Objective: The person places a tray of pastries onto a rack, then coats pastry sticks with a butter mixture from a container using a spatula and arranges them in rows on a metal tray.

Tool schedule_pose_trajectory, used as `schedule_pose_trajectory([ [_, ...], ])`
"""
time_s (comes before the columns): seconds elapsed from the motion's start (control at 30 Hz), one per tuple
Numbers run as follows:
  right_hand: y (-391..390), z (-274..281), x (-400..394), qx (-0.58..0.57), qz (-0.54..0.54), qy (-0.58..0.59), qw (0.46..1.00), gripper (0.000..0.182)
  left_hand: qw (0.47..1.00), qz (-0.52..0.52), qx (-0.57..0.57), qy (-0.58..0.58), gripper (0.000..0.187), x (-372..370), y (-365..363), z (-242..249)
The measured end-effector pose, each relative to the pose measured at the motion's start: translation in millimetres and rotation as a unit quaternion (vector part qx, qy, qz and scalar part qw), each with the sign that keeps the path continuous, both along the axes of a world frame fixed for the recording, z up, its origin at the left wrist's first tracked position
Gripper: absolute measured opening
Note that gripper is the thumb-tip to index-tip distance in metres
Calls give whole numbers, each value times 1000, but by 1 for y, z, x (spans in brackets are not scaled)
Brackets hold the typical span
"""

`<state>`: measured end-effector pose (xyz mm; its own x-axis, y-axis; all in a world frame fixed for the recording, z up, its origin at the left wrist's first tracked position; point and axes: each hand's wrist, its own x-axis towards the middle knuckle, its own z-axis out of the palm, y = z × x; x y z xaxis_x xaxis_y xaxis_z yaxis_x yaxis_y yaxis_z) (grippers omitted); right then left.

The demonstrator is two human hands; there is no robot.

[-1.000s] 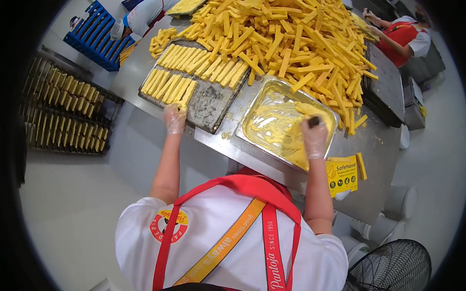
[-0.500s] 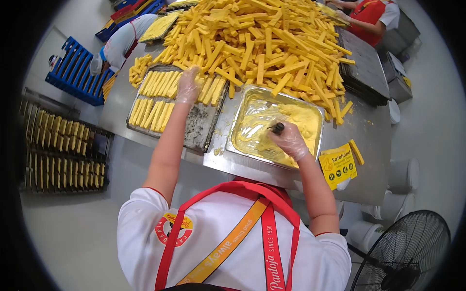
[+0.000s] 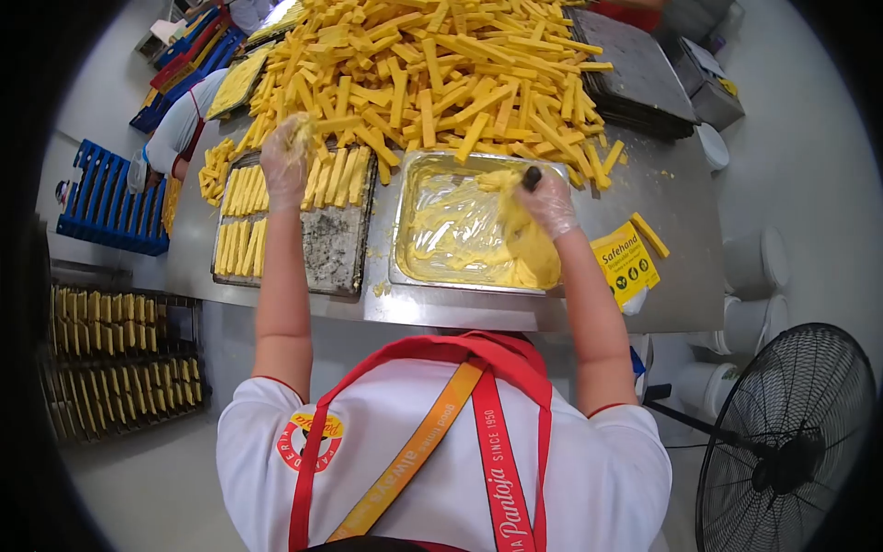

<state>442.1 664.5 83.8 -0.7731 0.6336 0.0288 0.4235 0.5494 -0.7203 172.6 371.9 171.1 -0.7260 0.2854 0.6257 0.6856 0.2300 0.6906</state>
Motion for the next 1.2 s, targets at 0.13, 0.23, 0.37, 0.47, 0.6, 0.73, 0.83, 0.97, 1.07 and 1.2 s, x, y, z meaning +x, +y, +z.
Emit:
schedule_pose_trajectory([
  [0.13,-15,3,19,117,151,92,977,24,910,-213,115,-337,20,80,20,-13],
  [0.23,-13,34,33,-42,247,-43,967,23,892,-224,76,-385,17,114,38,-82],
  [0.37,17,12,20,107,60,-18,992,24,915,-183,-107,-342,18,145,55,-107],
  [0.47,7,5,16,-32,19,193,981,23,956,-126,-203,-172,27,152,62,-109],
  [0.6,-38,35,19,-456,1,322,830,27,974,-136,-149,-107,44,152,64,-128],
  [0.73,-1,-30,9,-201,-34,174,963,16,975,-130,-170,-54,57,154,60,-134],
  [0.83,-14,-5,18,-185,-23,199,962,11,970,-127,-183,-95,57,157,58,-130],
  [0.97,-48,28,20,-482,18,332,811,11,970,-133,-184,-81,52,158,57,-130],
  [1.07,-19,-19,8,-354,-33,232,905,13,962,-144,-187,-135,46,162,58,-117],
  [1.2,-4,-29,14,-165,-45,166,971,17,953,-128,-180,-206,35,165,54,-116],
])
